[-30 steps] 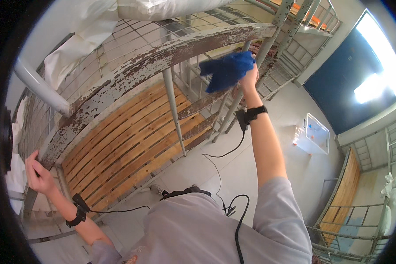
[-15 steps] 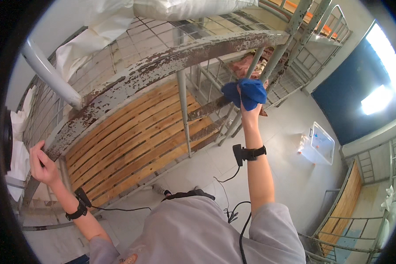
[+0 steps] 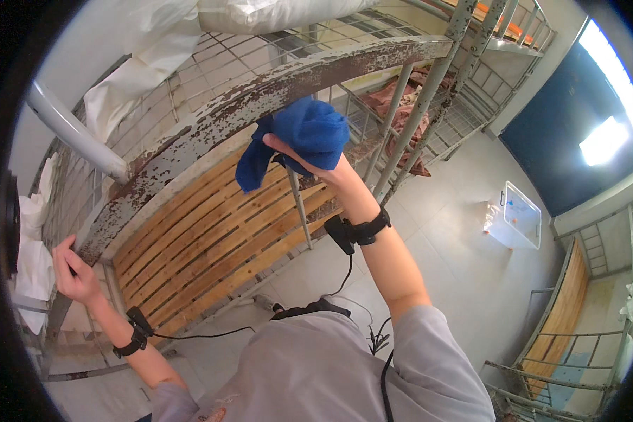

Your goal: Wipe down a door and a bunk bed frame with a cloth.

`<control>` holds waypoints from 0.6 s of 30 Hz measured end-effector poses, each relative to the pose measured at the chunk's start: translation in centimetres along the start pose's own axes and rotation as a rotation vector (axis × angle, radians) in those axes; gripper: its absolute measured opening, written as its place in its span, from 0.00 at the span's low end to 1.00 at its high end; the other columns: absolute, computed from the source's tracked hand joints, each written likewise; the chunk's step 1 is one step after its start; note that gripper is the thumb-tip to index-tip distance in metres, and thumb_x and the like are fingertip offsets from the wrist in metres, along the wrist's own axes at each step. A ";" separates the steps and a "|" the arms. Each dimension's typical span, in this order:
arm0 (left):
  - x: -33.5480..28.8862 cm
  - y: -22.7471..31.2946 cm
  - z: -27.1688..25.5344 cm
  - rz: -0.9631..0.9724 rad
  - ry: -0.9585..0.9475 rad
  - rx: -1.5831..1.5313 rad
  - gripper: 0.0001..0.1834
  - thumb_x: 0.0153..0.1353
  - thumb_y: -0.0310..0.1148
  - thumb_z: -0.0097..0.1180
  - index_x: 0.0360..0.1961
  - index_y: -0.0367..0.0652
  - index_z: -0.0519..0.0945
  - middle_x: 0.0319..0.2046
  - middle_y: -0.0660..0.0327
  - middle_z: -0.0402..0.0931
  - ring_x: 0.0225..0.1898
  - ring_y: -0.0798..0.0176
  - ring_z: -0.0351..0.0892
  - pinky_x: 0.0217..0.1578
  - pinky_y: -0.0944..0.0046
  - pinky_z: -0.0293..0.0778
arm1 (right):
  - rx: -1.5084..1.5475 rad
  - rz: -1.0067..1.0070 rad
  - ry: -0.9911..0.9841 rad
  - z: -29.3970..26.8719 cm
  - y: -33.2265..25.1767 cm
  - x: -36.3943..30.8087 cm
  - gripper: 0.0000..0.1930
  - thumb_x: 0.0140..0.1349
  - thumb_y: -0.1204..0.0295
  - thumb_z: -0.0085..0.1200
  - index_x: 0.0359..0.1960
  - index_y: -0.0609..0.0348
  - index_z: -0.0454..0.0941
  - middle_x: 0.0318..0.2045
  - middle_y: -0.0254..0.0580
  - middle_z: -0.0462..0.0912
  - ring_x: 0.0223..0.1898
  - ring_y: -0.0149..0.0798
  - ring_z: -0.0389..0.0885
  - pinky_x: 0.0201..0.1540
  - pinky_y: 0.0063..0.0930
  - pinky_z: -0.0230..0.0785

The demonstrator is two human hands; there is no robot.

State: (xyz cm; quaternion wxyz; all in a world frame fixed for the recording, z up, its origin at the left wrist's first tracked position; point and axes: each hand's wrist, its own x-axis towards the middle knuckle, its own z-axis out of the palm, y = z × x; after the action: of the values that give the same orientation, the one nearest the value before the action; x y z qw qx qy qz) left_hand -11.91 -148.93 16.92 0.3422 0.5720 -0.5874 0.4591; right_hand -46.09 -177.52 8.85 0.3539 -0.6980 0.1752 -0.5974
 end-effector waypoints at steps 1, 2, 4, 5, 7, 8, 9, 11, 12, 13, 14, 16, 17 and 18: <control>0.1 0.0 -0.4 -0.007 0.006 0.019 0.14 0.70 0.26 0.44 0.34 0.30 0.80 0.28 0.51 0.79 0.28 0.52 0.78 0.30 0.59 0.73 | -0.017 -0.035 -0.130 -0.4 0.0 0.1 0.13 0.52 0.71 0.72 0.36 0.59 0.81 0.34 0.36 0.81 0.36 0.34 0.79 0.40 0.29 0.71; 0.0 -0.1 -0.3 -0.014 0.015 0.025 0.14 0.70 0.27 0.44 0.34 0.30 0.80 0.29 0.52 0.79 0.28 0.52 0.78 0.30 0.60 0.73 | -0.045 -0.068 -0.254 -0.8 0.1 0.0 0.18 0.51 0.73 0.73 0.42 0.59 0.80 0.39 0.33 0.81 0.38 0.28 0.78 0.42 0.26 0.72; -0.1 -0.1 -0.1 -0.028 0.016 0.020 0.14 0.70 0.27 0.44 0.34 0.30 0.81 0.29 0.52 0.79 0.28 0.52 0.79 0.31 0.60 0.73 | 0.072 -0.024 -0.326 -1.1 0.3 -0.6 0.17 0.55 0.71 0.70 0.44 0.59 0.79 0.39 0.35 0.80 0.38 0.31 0.78 0.40 0.27 0.73; -0.2 -0.2 -0.1 -0.043 0.019 0.026 0.14 0.71 0.28 0.44 0.34 0.31 0.81 0.29 0.52 0.80 0.29 0.52 0.79 0.31 0.60 0.74 | 0.199 0.015 -0.401 -1.0 -0.2 -0.7 0.16 0.59 0.69 0.66 0.47 0.60 0.78 0.39 0.37 0.79 0.37 0.33 0.79 0.39 0.28 0.73; -0.6 -0.8 -0.1 -0.043 0.005 0.029 0.15 0.72 0.28 0.43 0.35 0.30 0.81 0.30 0.52 0.80 0.30 0.52 0.79 0.32 0.60 0.74 | 0.256 0.294 -0.486 -1.6 -1.9 -0.6 0.19 0.61 0.68 0.63 0.52 0.60 0.74 0.43 0.37 0.78 0.39 0.32 0.78 0.41 0.28 0.73; -0.8 -1.0 -0.1 -0.042 -0.006 0.034 0.16 0.74 0.28 0.42 0.36 0.29 0.81 0.31 0.52 0.80 0.31 0.52 0.80 0.34 0.60 0.75 | 0.312 0.571 -0.566 -2.0 -2.7 -0.5 0.22 0.64 0.66 0.60 0.57 0.60 0.70 0.46 0.38 0.76 0.41 0.30 0.77 0.42 0.27 0.74; -0.9 -1.1 -0.1 -0.044 -0.007 0.032 0.16 0.74 0.28 0.42 0.36 0.29 0.81 0.31 0.52 0.80 0.31 0.52 0.80 0.34 0.60 0.75 | 0.285 0.590 -0.589 -2.4 -2.2 -0.8 0.25 0.66 0.61 0.56 0.59 0.62 0.67 0.49 0.39 0.75 0.42 0.30 0.76 0.45 0.27 0.73; -1.1 -1.4 -0.2 -0.042 -0.009 0.026 0.16 0.73 0.28 0.42 0.36 0.29 0.81 0.31 0.52 0.81 0.31 0.52 0.80 0.34 0.60 0.75 | 0.348 0.591 -0.578 -3.1 0.0 -0.9 0.25 0.66 0.60 0.56 0.59 0.63 0.68 0.49 0.39 0.74 0.42 0.30 0.77 0.46 0.27 0.73; -1.1 -1.4 -0.2 -0.044 -0.007 0.029 0.16 0.73 0.28 0.42 0.36 0.29 0.81 0.31 0.52 0.81 0.31 0.52 0.80 0.34 0.60 0.75 | 0.413 0.589 -0.567 -3.2 0.7 -0.9 0.26 0.66 0.59 0.56 0.58 0.64 0.68 0.50 0.39 0.74 0.42 0.30 0.77 0.47 0.27 0.73; -1.0 -1.5 -0.1 -0.035 -0.009 0.024 0.15 0.73 0.27 0.42 0.36 0.29 0.80 0.31 0.52 0.81 0.31 0.52 0.80 0.34 0.60 0.75 | 0.354 0.461 -0.465 -3.2 1.1 -1.0 0.27 0.63 0.60 0.59 0.58 0.64 0.69 0.47 0.39 0.77 0.44 0.29 0.77 0.48 0.26 0.72; -1.0 -1.5 -0.2 -0.028 -0.016 0.023 0.15 0.72 0.27 0.43 0.36 0.29 0.80 0.31 0.52 0.80 0.31 0.52 0.79 0.34 0.60 0.75 | 0.358 0.462 -0.472 -2.8 0.8 -0.6 0.27 0.63 0.60 0.59 0.58 0.64 0.69 0.47 0.39 0.77 0.44 0.29 0.77 0.48 0.26 0.72; -0.8 -1.0 -0.3 -0.026 -0.002 0.036 0.14 0.71 0.27 0.43 0.35 0.29 0.80 0.30 0.52 0.80 0.30 0.51 0.79 0.32 0.60 0.74 | 0.172 0.312 -0.476 -2.2 0.3 0.8 0.26 0.60 0.61 0.63 0.56 0.64 0.72 0.43 0.36 0.80 0.43 0.27 0.76 0.48 0.26 0.72; -0.6 -0.8 -0.3 -0.018 0.014 0.038 0.14 0.70 0.27 0.44 0.34 0.29 0.80 0.28 0.51 0.79 0.28 0.51 0.78 0.30 0.60 0.74 | 0.134 0.273 -0.483 -2.0 -0.3 1.6 0.24 0.57 0.63 0.65 0.51 0.64 0.75 0.41 0.36 0.82 0.43 0.26 0.76 0.48 0.26 0.72; -0.7 -0.9 -0.3 -0.019 0.014 0.040 0.14 0.70 0.27 0.44 0.34 0.29 0.80 0.28 0.51 0.79 0.28 0.51 0.78 0.30 0.60 0.74 | 0.136 0.273 -0.484 -1.8 -0.9 2.3 0.24 0.57 0.63 0.65 0.51 0.64 0.75 0.41 0.36 0.82 0.43 0.26 0.76 0.48 0.26 0.72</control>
State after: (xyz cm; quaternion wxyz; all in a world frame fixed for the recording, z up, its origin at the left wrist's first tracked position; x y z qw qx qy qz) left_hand -11.01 -148.35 16.50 0.3391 0.5809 -0.5704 0.4714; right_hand -47.42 -178.90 11.16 0.5085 -0.7651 0.1375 -0.3703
